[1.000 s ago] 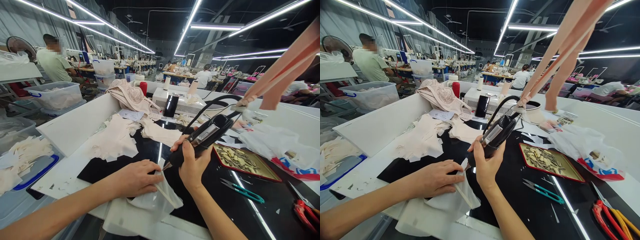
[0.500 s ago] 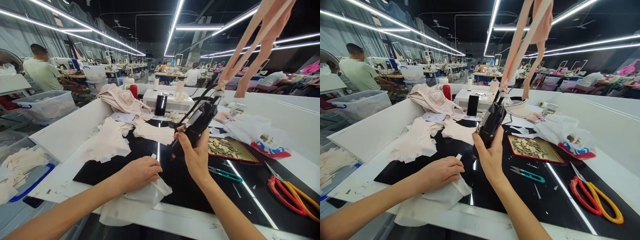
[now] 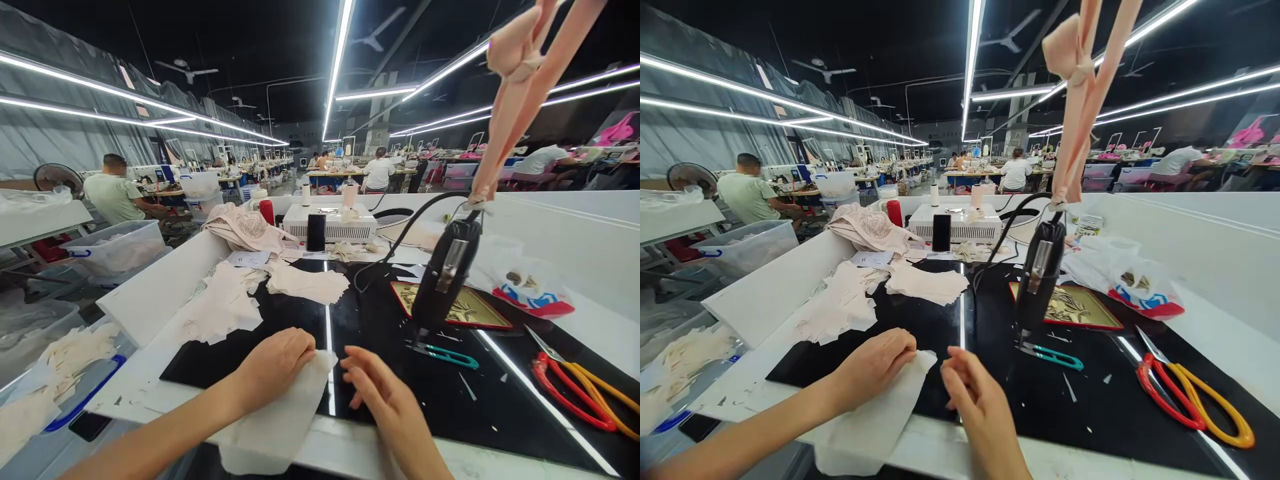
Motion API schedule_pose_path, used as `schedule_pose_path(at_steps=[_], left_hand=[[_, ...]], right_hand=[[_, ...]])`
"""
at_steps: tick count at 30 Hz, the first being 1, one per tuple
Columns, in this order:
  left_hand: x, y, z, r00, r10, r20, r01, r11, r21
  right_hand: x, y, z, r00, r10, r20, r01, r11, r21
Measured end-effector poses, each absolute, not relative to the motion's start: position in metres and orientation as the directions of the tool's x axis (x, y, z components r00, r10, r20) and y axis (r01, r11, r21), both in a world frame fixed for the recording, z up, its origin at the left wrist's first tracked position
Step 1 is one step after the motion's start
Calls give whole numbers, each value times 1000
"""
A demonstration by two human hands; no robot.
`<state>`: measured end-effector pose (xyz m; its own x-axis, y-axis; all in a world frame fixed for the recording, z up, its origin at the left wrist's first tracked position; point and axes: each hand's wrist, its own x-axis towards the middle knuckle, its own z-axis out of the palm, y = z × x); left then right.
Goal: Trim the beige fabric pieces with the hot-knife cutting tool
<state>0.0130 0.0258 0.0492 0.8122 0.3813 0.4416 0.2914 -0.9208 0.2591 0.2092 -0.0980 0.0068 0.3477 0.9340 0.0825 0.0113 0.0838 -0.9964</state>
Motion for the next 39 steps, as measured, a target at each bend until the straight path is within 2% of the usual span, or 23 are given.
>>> schedule_pose_path(at_steps=[2,4,7,10,14,18,23,28,33,39], left_hand=[[10,15,58,784,445,434,292,-880,374],[5,5,66,754,535,382,288,-791,539],[-3,-6,71,673,707,220,249,-496,832],[-10,-10,73,640,767,34,163,-179,970],[-17,-15,75,681,716,-151,136,79,988],[-22,-22,76,657,719,-227,116,201,973],[-29,-27,72,571,807,-155,105,115,988],[-34,-32,68,516,856,-36,124,-33,992],[-37,-36,62,544,836,-76,126,8,992],[-38,-33,60,545,834,-84,139,9,990]], right_hand=[[191,-95,3,255,967,29,-80,51,-995],[176,-91,4,218,975,32,-148,65,-987],[165,-84,8,212,974,77,-125,105,-987],[164,-79,11,169,976,136,-8,139,-990],[161,-76,15,34,983,181,72,178,-981],[151,-77,20,26,986,163,75,161,-984],[143,-79,22,40,995,87,15,87,-996],[143,-79,21,-77,996,41,25,43,-999],[142,-82,28,-5,998,65,75,65,-995],[142,-81,30,-32,999,30,127,34,-991]])
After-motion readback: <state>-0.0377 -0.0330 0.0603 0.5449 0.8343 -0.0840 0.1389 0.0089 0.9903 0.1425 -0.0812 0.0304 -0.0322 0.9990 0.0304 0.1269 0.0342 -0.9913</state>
